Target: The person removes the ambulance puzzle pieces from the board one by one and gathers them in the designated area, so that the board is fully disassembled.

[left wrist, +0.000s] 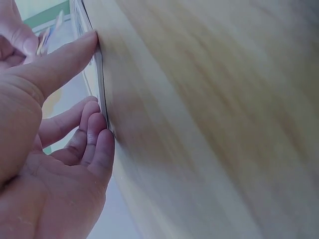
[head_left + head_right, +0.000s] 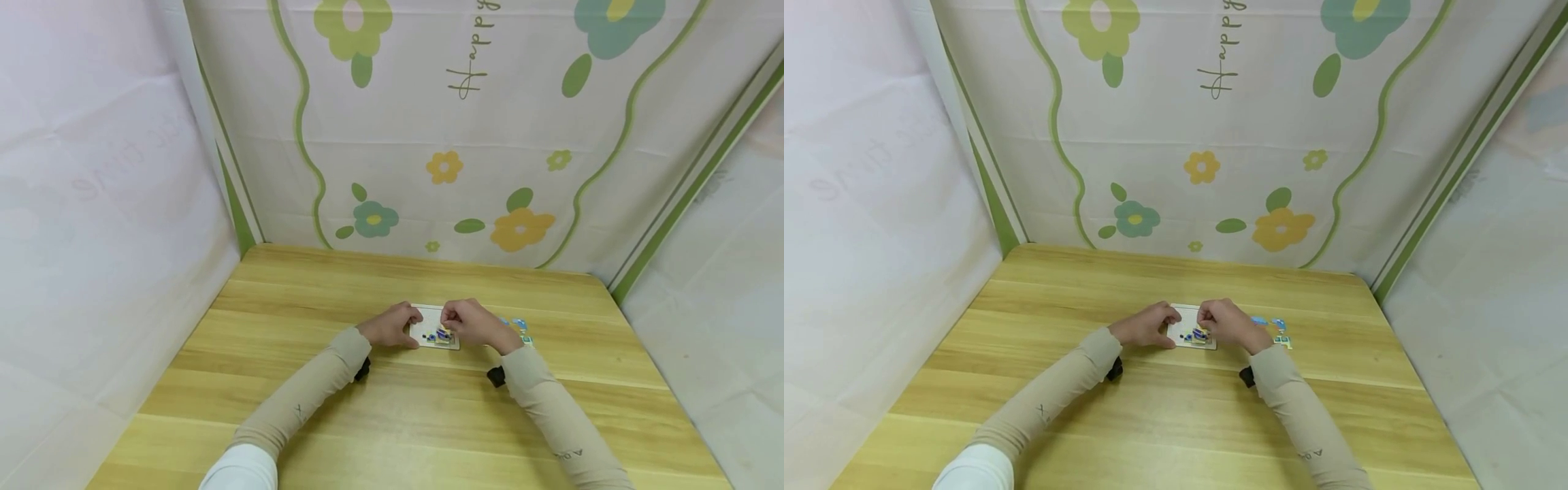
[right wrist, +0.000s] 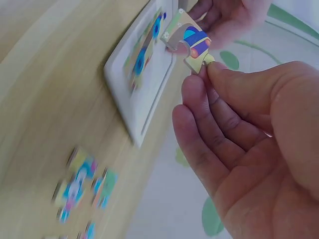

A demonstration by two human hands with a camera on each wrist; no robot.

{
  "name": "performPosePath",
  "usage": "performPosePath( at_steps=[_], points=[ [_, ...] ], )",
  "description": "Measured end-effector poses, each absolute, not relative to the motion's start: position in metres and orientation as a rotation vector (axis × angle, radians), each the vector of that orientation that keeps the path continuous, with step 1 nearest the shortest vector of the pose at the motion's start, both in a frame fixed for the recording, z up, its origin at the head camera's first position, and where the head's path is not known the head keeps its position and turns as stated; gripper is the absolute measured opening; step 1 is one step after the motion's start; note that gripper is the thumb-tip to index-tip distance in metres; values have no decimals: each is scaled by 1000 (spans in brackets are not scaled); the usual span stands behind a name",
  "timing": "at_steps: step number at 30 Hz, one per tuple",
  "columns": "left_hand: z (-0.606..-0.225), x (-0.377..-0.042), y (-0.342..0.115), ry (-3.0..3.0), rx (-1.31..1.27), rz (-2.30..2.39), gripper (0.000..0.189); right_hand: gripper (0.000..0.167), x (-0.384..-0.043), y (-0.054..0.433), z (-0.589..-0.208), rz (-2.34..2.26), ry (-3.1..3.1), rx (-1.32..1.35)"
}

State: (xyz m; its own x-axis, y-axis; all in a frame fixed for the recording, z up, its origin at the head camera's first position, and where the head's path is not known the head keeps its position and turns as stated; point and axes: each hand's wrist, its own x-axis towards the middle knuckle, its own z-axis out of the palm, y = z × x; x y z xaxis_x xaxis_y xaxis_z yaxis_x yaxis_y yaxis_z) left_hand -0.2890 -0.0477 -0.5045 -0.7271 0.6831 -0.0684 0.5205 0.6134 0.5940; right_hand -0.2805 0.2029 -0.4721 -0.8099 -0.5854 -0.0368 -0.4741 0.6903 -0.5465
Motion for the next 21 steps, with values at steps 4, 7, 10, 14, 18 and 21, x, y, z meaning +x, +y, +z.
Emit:
performPosePath(
  at_steps=[4, 7, 10, 14, 18, 21],
  points=[
    [-505, -289, -48, 2540, 965, 821, 56, 16, -276, 224, -473, -778, 2707, -812],
    [-505, -289, -48, 2537, 951, 821, 57, 16, -273, 240, -475, -756, 2737, -789],
    [-507, -290, -48, 2545, 947, 818, 57, 15, -270, 254, -477, -733, 2763, -792],
    [-509, -292, -48, 2547, 951, 821, 56, 14, -266, 268, -477, -753, 2770, -768],
    [-509, -291, -48, 2545, 949, 818, 56, 14, -261, 278, -478, -774, 2769, -742],
    [-509, -291, -48, 2544, 947, 818, 56, 13, -257, 283, -480, -774, 2767, -702]
  ],
)
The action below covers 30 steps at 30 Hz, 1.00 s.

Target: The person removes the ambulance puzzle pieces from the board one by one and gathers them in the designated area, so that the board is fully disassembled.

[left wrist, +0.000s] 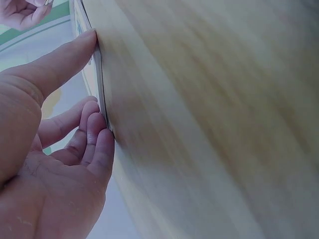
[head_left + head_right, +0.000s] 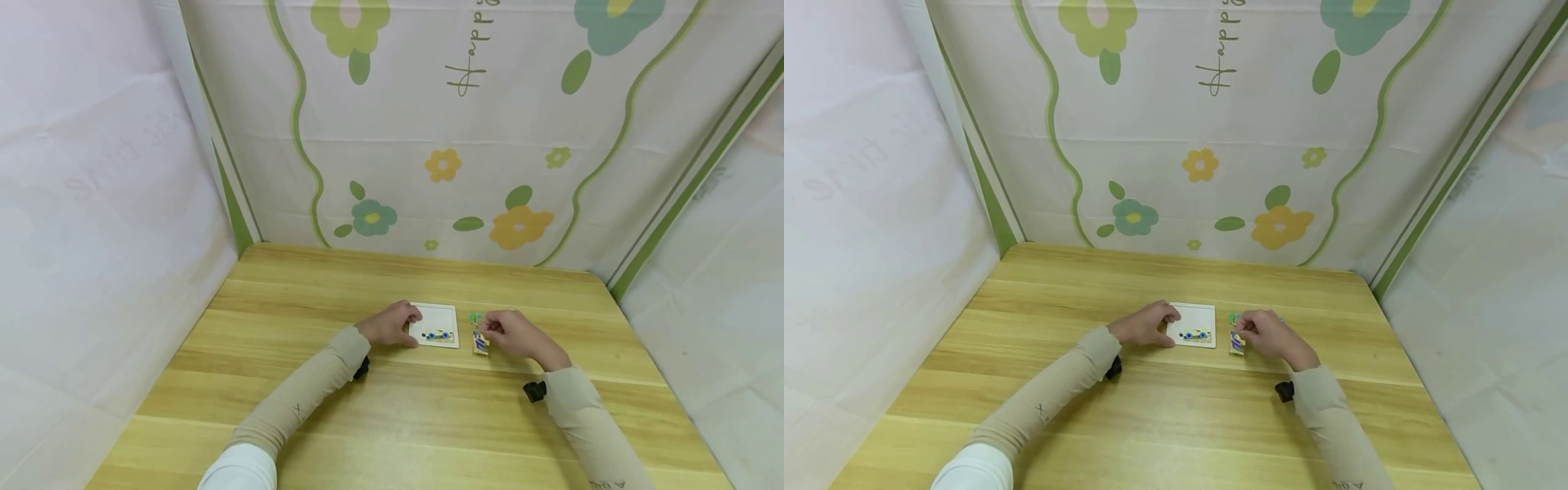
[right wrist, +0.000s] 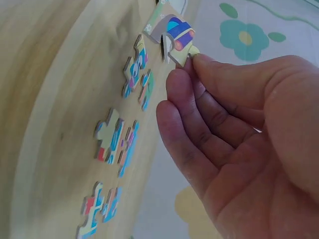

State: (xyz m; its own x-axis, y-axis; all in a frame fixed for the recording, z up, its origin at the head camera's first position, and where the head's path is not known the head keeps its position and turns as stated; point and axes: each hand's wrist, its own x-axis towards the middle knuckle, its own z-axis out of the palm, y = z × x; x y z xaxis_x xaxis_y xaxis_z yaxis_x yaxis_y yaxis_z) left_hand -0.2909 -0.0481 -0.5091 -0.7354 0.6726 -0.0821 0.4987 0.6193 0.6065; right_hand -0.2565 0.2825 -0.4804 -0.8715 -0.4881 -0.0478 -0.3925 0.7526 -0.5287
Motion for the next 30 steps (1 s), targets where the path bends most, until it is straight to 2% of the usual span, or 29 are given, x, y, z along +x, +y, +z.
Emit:
performPosePath(
  at_steps=[12, 23, 30],
  points=[
    [-509, -291, -49, 2533, 955, 834, 58, 14, -251, 287, -495, -760, 2751, -724],
    [-508, -289, -49, 2540, 946, 836, 57, 16, -252, 282, -492, -745, 2722, -730],
    [-508, -289, -48, 2551, 940, 814, 58, 5, -257, 269, -477, -741, 2697, -688]
  ],
)
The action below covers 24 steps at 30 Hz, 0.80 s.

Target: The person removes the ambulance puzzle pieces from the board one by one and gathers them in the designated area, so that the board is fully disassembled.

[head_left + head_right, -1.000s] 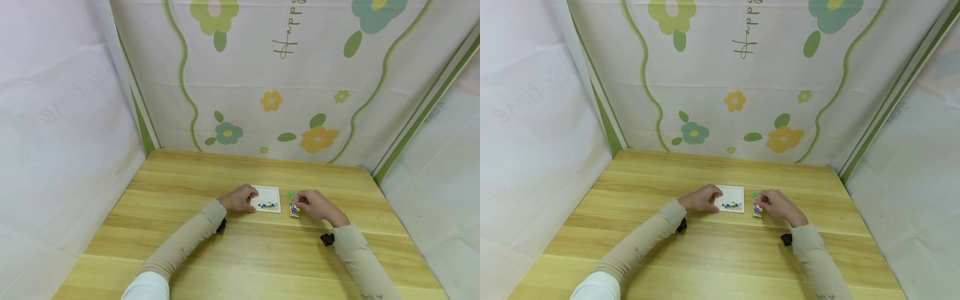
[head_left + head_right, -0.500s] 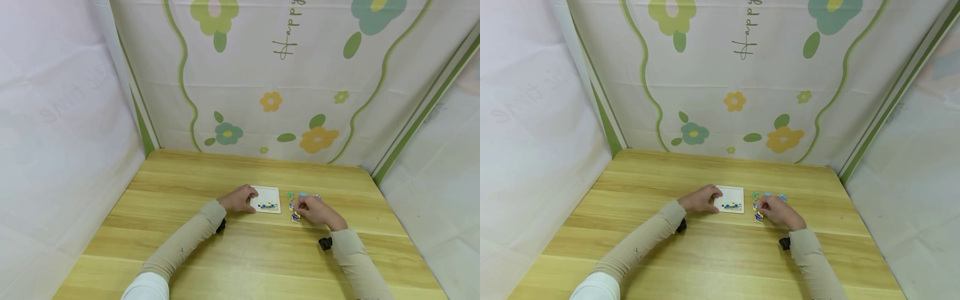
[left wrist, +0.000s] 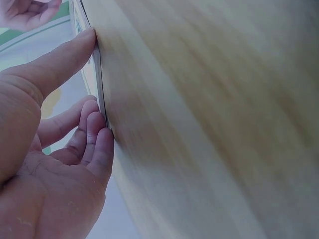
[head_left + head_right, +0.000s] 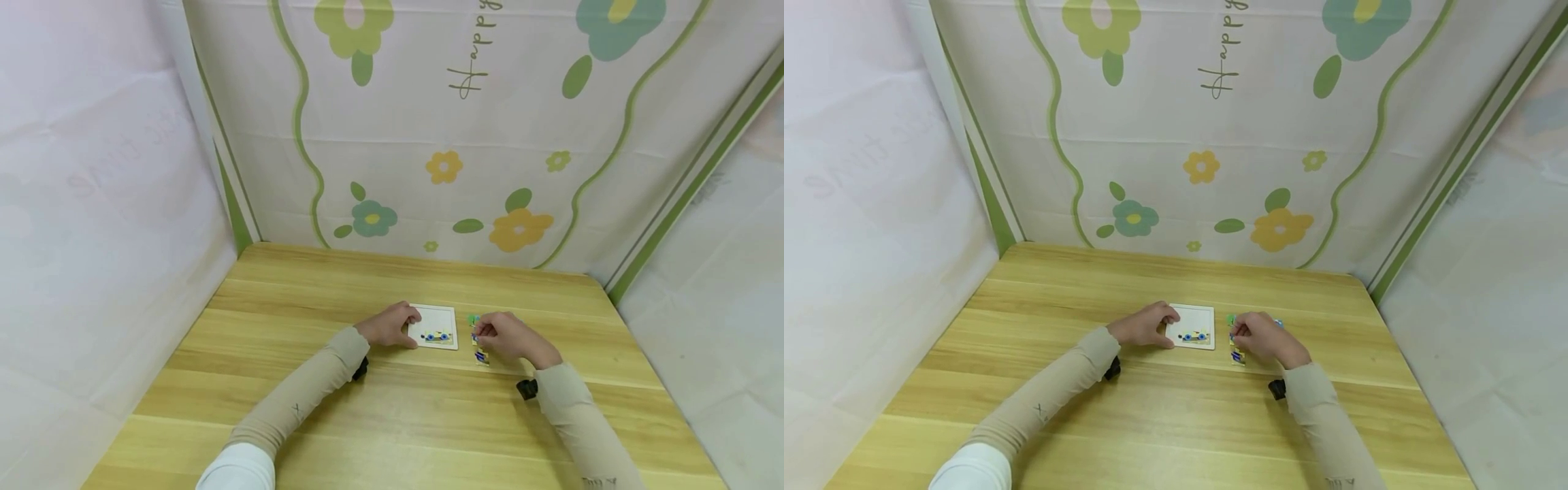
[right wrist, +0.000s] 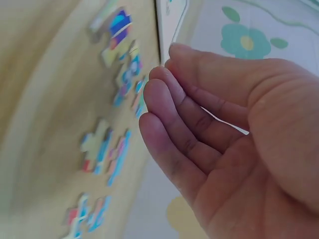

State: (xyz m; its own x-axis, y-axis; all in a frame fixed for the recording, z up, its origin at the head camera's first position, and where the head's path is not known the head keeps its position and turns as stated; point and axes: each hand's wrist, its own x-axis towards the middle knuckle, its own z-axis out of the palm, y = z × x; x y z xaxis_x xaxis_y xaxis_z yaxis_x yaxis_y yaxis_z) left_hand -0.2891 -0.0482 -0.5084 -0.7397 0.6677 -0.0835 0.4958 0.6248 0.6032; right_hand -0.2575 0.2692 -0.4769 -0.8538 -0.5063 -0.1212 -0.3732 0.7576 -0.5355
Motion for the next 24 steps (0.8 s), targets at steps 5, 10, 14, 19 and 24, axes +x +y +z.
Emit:
performPosePath(
  at_steps=[5, 10, 14, 19, 24],
  points=[
    [-509, -289, -48, 2559, 934, 800, 58, 15, -265, 247, -470, -683, 2659, -793],
    [-507, -290, -48, 2561, 940, 792, 56, 23, -272, 222, -470, -637, 2616, -897],
    [-505, -289, -48, 2567, 941, 770, 56, 28, -275, 205, -473, -638, 2598, -905],
    [-505, -289, -46, 2575, 931, 746, 56, 28, -275, 195, -478, -672, 2591, -890],
    [-500, -286, -44, 2583, 920, 726, 54, 22, -274, 193, -482, -654, 2609, -928]
  ],
)
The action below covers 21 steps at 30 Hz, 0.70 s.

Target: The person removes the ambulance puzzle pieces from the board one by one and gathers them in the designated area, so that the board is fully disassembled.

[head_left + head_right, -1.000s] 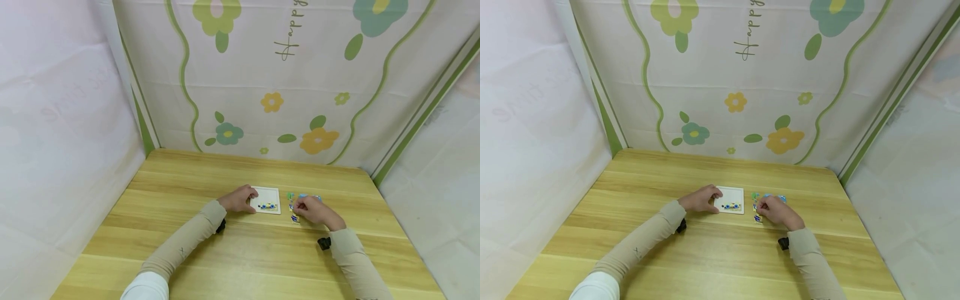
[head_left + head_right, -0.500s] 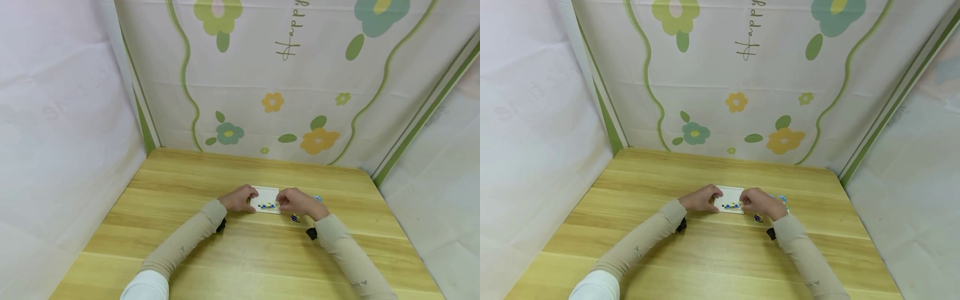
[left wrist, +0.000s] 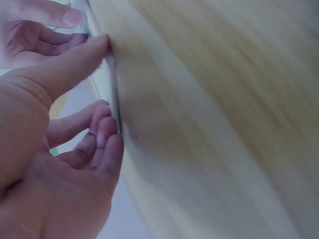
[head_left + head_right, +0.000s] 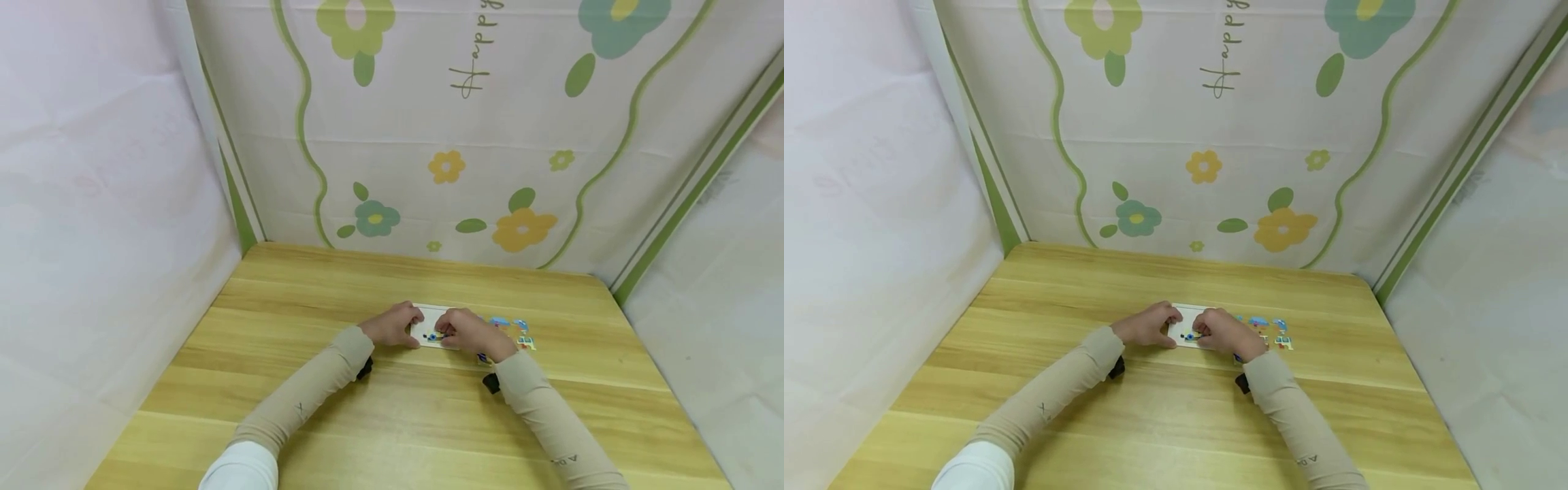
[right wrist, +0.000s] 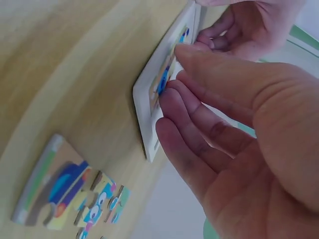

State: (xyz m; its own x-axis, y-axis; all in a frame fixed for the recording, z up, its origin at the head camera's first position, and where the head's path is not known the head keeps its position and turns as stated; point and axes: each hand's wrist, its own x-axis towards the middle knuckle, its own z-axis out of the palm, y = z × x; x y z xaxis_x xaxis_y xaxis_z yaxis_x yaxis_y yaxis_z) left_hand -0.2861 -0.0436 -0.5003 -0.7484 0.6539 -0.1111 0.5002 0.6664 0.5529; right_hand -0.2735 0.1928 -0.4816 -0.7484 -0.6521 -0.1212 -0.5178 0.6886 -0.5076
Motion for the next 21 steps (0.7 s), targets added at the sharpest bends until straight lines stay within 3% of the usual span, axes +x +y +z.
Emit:
performPosePath(
  at_steps=[8, 21],
  points=[
    [-494, -281, -32, 2633, 994, 606, 50, 21, -273, 195, -488, -646, 2646, -987],
    [-508, -287, -22, 2511, 1131, 843, 36, 23, -266, 193, -490, -656, 2732, -946]
  ],
)
